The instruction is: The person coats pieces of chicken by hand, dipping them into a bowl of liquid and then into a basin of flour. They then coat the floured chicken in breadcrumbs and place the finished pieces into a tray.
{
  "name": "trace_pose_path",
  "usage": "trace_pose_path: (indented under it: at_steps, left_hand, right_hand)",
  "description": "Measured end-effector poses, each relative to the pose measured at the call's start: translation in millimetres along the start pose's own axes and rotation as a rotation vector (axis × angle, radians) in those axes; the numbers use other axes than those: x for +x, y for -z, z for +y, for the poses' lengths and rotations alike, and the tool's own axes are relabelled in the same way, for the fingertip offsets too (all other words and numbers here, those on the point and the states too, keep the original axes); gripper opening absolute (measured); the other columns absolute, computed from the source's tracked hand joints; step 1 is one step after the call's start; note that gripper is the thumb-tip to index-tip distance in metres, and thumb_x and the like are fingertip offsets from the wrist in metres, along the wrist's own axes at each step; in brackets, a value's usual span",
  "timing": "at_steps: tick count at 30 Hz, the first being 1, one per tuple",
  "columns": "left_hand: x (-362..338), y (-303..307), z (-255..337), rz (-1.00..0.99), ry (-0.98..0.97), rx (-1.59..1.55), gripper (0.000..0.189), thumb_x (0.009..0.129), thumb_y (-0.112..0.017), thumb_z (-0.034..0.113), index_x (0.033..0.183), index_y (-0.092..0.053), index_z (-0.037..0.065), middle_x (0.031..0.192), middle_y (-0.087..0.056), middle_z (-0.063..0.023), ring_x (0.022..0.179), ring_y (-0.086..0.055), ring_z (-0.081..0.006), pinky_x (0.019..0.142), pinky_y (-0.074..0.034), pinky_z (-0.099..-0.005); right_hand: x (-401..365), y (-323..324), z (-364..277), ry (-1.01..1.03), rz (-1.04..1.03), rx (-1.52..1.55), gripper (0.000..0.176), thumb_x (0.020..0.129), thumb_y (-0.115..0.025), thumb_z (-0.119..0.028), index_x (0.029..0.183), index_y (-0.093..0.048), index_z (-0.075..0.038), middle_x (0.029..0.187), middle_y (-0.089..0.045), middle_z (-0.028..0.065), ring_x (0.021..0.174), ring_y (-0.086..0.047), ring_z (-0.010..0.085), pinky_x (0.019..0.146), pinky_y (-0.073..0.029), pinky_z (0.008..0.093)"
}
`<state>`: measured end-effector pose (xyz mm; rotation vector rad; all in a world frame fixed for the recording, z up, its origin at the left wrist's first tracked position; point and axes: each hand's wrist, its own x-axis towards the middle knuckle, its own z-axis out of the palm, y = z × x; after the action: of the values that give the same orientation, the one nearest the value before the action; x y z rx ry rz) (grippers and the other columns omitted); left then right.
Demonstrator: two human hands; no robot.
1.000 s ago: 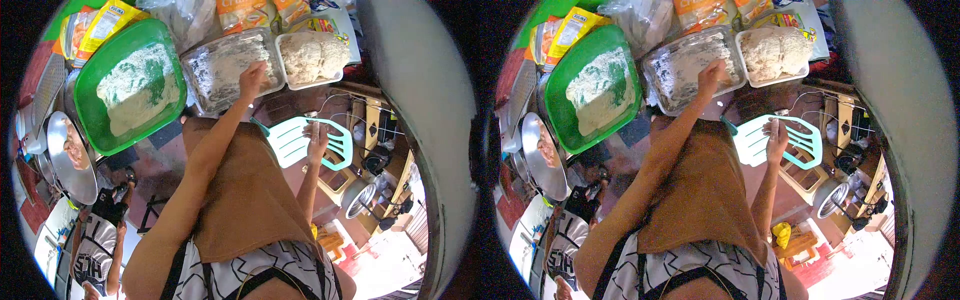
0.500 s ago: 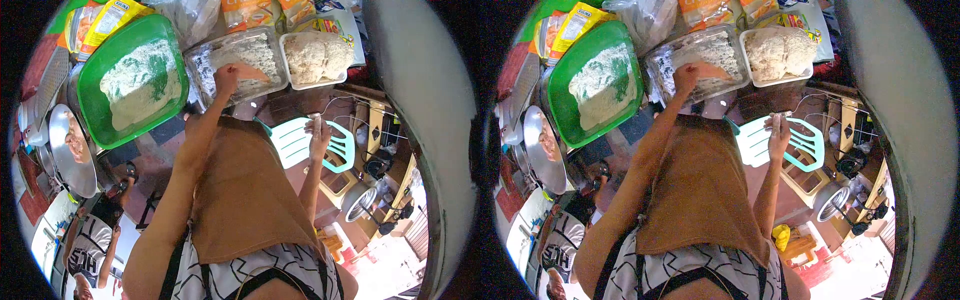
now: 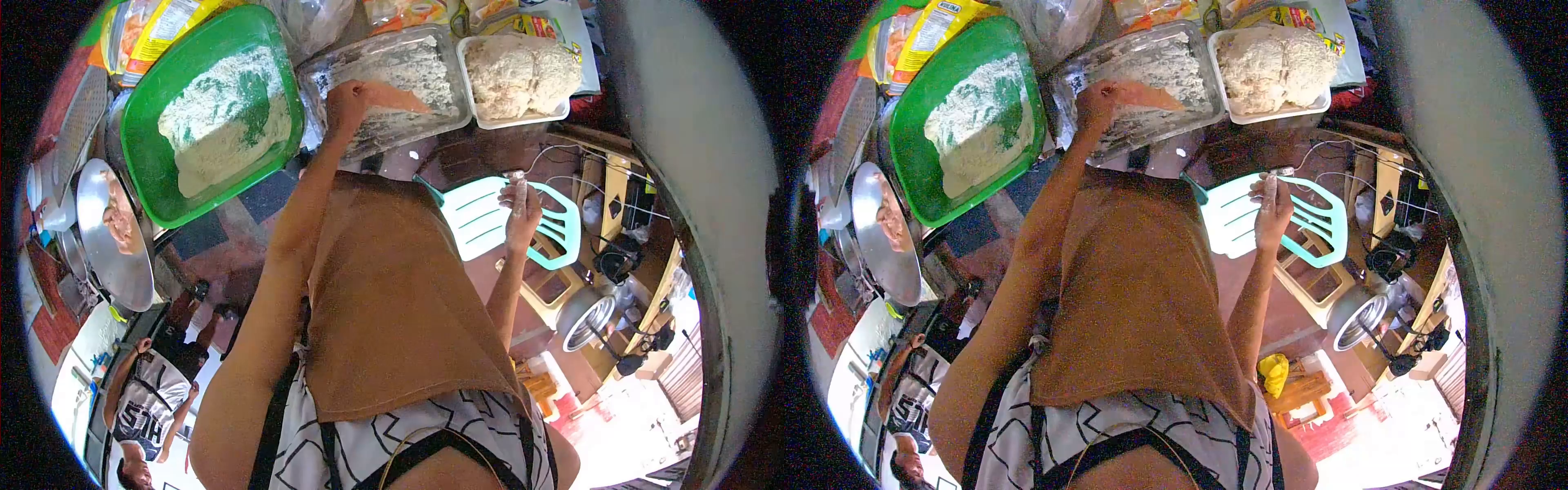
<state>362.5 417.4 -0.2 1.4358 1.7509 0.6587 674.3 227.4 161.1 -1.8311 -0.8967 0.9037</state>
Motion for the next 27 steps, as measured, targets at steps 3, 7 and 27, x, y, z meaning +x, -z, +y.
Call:
trace_pose_path:
  at_steps: [3, 7, 27]
  left_hand:
    - [-1.5, 6.4, -0.4, 0.060, -0.067, 0.057, 0.023, 0.077, -0.065, 0.020, 0.094, -0.068, 0.004, 0.087, -0.067, -0.0165, 0.082, -0.065, -0.0314, 0.075, -0.051, -0.0384]
    - [1.1, 9.6, -7.9, 0.068, -0.050, 0.196, 0.023, 0.077, -0.065, 0.023, 0.092, -0.070, 0.006, 0.086, -0.067, -0.0165, 0.081, -0.065, -0.0327, 0.074, -0.050, -0.0396]
    - [23.1, 10.3, -57.9, 0.210, -0.062, 0.001, 0.018, 0.075, -0.067, 0.017, 0.088, -0.066, 0.005, 0.083, -0.065, -0.0154, 0.078, -0.062, -0.0338, 0.073, -0.048, -0.0420]
  right_hand:
    - [-1.9, -2.0, -1.2, -0.037, 0.014, -0.040, 0.038, 0.097, -0.046, -0.032, 0.099, -0.060, 0.003, 0.075, -0.062, 0.0068, 0.066, -0.058, 0.0125, 0.060, -0.047, 0.0256]
    - [-3.9, -2.5, -2.2, -0.050, 0.010, -0.023, 0.038, 0.097, -0.046, -0.033, 0.100, -0.060, 0.003, 0.075, -0.062, 0.0069, 0.066, -0.058, 0.0125, 0.060, -0.047, 0.0253]
    - [-9.7, -10.4, -3.9, -0.003, 0.032, -0.049, 0.035, 0.097, -0.047, -0.031, 0.096, -0.061, 0.001, 0.075, -0.063, 0.0079, 0.064, -0.060, 0.0127, 0.057, -0.049, 0.0259]
